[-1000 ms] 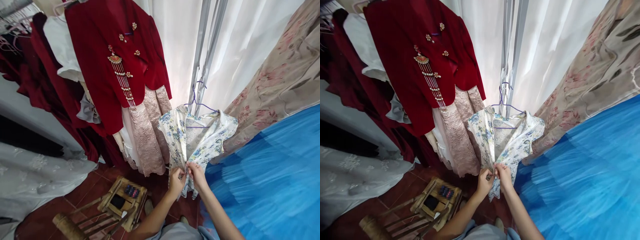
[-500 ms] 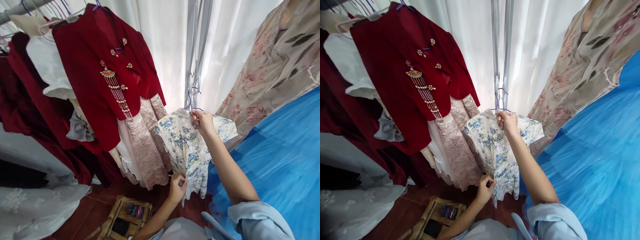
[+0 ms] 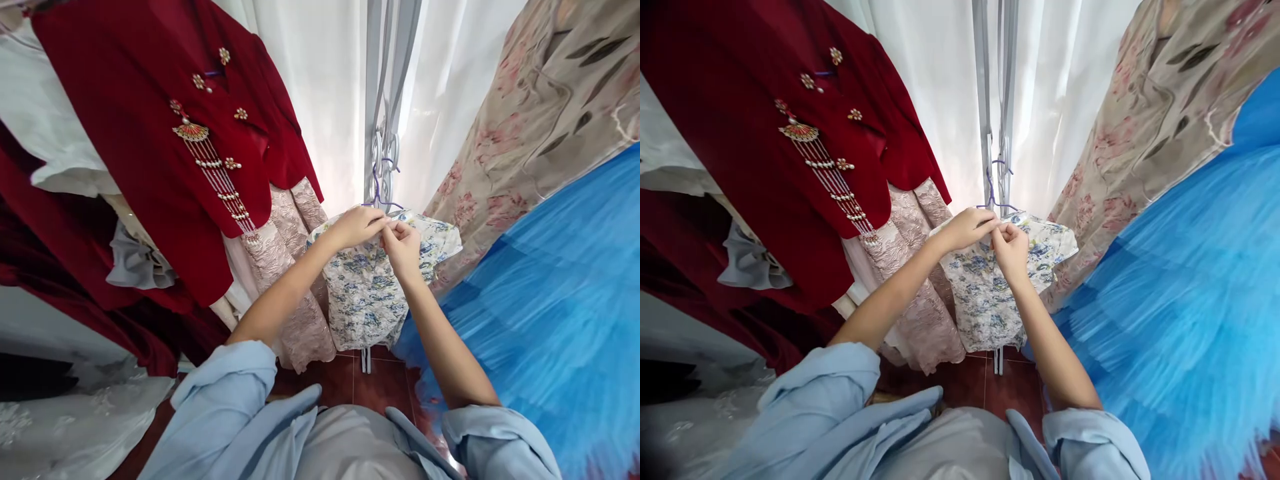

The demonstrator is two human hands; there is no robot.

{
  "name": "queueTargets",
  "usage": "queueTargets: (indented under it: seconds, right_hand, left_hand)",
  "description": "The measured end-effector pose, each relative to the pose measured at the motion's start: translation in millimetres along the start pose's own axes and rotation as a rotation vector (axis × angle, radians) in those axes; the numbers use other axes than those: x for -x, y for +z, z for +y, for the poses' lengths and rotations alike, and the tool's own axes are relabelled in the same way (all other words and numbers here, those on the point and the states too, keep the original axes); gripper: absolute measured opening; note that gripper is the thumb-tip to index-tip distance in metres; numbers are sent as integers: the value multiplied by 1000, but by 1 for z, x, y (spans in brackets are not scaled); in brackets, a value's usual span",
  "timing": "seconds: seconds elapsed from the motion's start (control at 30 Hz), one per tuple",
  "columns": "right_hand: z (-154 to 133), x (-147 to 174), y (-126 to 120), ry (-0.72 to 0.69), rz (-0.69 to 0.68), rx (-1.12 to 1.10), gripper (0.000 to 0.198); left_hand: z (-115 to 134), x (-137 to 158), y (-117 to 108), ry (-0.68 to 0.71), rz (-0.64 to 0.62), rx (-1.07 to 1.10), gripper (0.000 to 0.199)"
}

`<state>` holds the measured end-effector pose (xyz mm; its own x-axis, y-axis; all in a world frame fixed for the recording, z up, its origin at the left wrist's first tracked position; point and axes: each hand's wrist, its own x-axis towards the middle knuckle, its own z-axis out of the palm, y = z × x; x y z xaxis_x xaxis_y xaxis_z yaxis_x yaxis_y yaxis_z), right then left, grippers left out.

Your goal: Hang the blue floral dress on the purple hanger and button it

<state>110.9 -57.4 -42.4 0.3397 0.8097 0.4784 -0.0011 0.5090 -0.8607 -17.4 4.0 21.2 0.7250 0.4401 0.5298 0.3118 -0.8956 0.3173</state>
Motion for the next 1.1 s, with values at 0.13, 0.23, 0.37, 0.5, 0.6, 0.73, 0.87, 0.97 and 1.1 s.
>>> queueTargets:
  seconds: [0.13, 0.23, 0.37, 0.5, 0.6, 0.73, 0.87, 0.97, 1.1]
  right_hand:
    - [5, -1, -1, -57, 20, 73, 35]
    - [22, 1, -5, -44, 68, 93, 34]
    - [76, 33, -15, 147, 79, 233, 32]
    - [138, 99, -30, 325, 67, 356, 34]
    - [166, 142, -42, 394, 39, 402, 36]
    - [178, 160, -51, 433, -39, 410, 37]
    - [177, 152, -47, 427, -97, 368, 39]
    - [171, 146, -32, 358, -130, 348, 41]
    - [153, 149, 0, 141, -312, 348, 60]
  left_hand:
    - [-3, -20, 1, 14, -118, 85, 17]
    - [-1, -23, 6, 47, -33, 15, 16]
    - [3, -28, 4, 48, 130, -47, 18]
    - [-3, -25, -5, 10, 158, -27, 18]
    - [-27, -12, -17, -103, 190, 159, 26]
    - [-85, 22, -48, -382, 426, 605, 35]
    - [-132, 72, -70, -683, 717, 1149, 32]
    - [-133, 107, -41, -799, 921, 1391, 33]
    - [-88, 133, 59, -955, 854, 1467, 36]
